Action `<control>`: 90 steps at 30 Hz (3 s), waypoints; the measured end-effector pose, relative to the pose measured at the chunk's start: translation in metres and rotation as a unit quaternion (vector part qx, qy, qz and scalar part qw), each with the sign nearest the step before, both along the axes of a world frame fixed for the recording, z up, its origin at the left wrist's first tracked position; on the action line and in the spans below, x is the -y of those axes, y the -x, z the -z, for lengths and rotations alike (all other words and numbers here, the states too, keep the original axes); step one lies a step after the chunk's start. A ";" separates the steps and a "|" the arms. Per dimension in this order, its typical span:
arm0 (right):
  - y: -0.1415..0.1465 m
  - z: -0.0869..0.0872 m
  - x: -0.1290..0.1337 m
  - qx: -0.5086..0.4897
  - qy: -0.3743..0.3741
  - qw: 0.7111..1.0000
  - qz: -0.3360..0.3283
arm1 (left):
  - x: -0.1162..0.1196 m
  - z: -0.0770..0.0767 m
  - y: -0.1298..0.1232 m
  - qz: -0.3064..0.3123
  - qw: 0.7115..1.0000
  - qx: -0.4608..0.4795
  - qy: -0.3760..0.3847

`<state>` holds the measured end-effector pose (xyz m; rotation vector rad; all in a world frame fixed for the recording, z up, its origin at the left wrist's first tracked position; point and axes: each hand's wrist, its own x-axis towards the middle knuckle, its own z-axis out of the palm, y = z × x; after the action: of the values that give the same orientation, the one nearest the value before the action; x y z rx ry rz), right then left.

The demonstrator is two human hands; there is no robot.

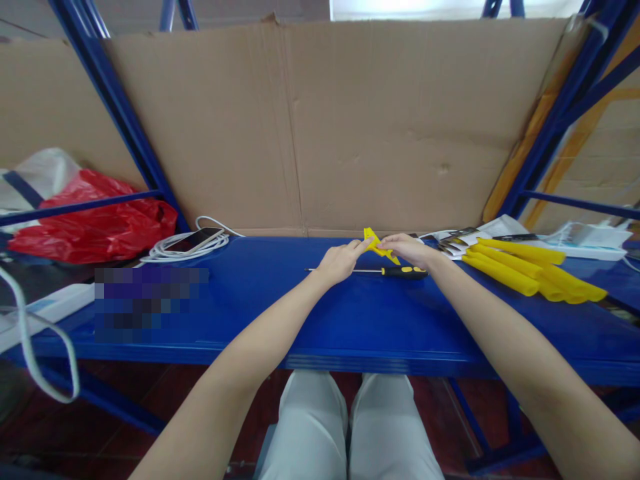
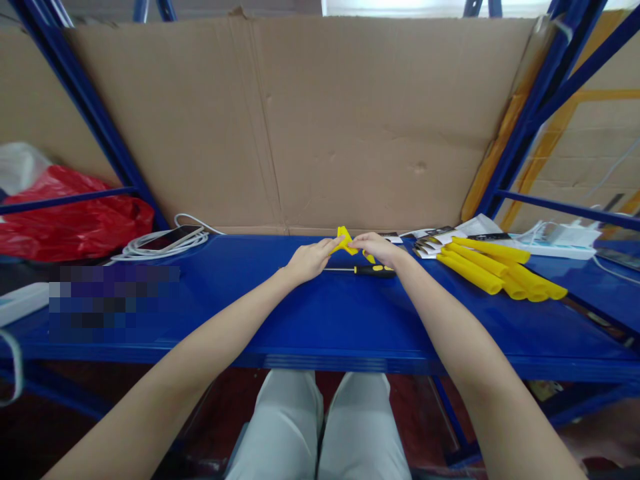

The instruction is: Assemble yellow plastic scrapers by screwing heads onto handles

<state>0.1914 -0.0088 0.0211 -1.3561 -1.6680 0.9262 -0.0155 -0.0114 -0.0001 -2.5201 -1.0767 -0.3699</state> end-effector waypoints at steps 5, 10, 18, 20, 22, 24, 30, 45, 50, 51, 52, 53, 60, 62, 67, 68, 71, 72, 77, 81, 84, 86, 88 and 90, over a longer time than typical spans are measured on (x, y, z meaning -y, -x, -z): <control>-0.015 -0.004 -0.009 -0.148 -0.023 0.983 0.107 | 0.006 -0.004 -0.001 -0.002 1.000 -0.002 0.007; -0.040 -0.008 -0.016 -0.274 -0.038 0.937 0.212 | 0.009 -0.004 -0.002 0.014 1.000 0.003 0.011; -0.052 -0.012 -0.014 -0.351 -0.023 0.900 0.257 | 0.003 0.000 -0.001 0.050 0.999 -0.003 -0.002; -0.052 -0.013 -0.011 -0.365 -0.016 0.898 0.245 | 0.001 0.001 -0.001 0.062 0.998 -0.007 -0.009; -0.051 -0.014 -0.008 -0.378 -0.003 0.897 0.229 | -0.001 0.002 -0.001 0.078 0.997 -0.011 -0.020; -0.051 -0.015 -0.006 -0.386 0.015 0.898 0.209 | -0.001 0.003 -0.001 0.095 0.995 -0.014 -0.033; -0.047 -0.016 -0.006 -0.392 0.052 0.901 0.178 | 0.006 0.003 -0.007 0.156 0.984 -0.045 -0.071; -0.016 -0.014 -0.002 -0.303 0.016 0.948 0.096 | 0.030 -0.008 -0.029 0.060 0.998 0.004 0.005; -0.016 -0.011 -0.001 -0.250 0.005 0.958 0.139 | 0.017 -0.019 -0.040 -0.018 0.997 0.017 0.071; -0.019 -0.009 -0.001 -0.242 -0.004 0.958 0.156 | 0.013 -0.020 -0.042 -0.018 0.996 0.014 0.081; -0.023 -0.008 -0.002 -0.236 -0.011 0.956 0.173 | 0.009 -0.022 -0.044 -0.020 0.996 0.009 0.090; -0.027 -0.006 -0.003 -0.232 -0.016 0.954 0.189 | 0.005 -0.022 -0.046 -0.020 0.995 0.004 0.097; -0.050 0.000 -0.009 -0.220 -0.016 0.941 0.258 | -0.008 -0.025 -0.056 -0.002 0.992 -0.048 0.115; -0.051 0.000 -0.008 -0.217 -0.015 0.942 0.256 | -0.008 -0.024 -0.058 0.001 0.992 -0.064 0.112; -0.050 -0.001 -0.007 -0.215 -0.029 0.944 0.250 | -0.009 -0.021 -0.066 0.000 0.989 -0.097 0.109; -0.050 -0.001 -0.007 -0.213 -0.031 0.945 0.248 | -0.009 -0.021 -0.067 -0.001 0.989 -0.100 0.111; -0.050 -0.001 -0.008 -0.211 -0.034 0.947 0.241 | -0.007 -0.020 -0.071 -0.008 0.988 -0.100 0.115; -0.050 -0.001 -0.008 -0.211 -0.034 0.947 0.241 | -0.006 -0.020 -0.072 -0.011 0.988 -0.099 0.115; -0.049 -0.002 -0.007 -0.203 -0.034 0.947 0.248 | -0.008 -0.021 -0.072 -0.011 0.986 -0.110 0.122; -0.048 -0.003 -0.005 -0.194 -0.035 0.948 0.248 | -0.008 -0.021 -0.069 -0.020 0.985 -0.102 0.138; -0.048 -0.003 -0.004 -0.185 -0.036 0.950 0.250 | -0.008 -0.020 -0.068 -0.030 0.985 -0.085 0.147; -0.049 -0.002 -0.005 -0.181 -0.038 0.950 0.252 | -0.008 -0.020 -0.067 -0.032 0.985 -0.078 0.148; -0.049 -0.002 -0.006 -0.182 -0.039 0.950 0.252 | -0.009 -0.019 -0.066 -0.033 0.985 -0.077 0.147; -0.049 -0.002 -0.007 -0.185 -0.039 0.950 0.249 | -0.010 -0.019 -0.065 -0.033 0.986 -0.078 0.147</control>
<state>0.2401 -0.0021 0.0227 -1.3601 -1.0002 0.7456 0.0496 -0.0012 0.0192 -2.7026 -1.2239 0.0078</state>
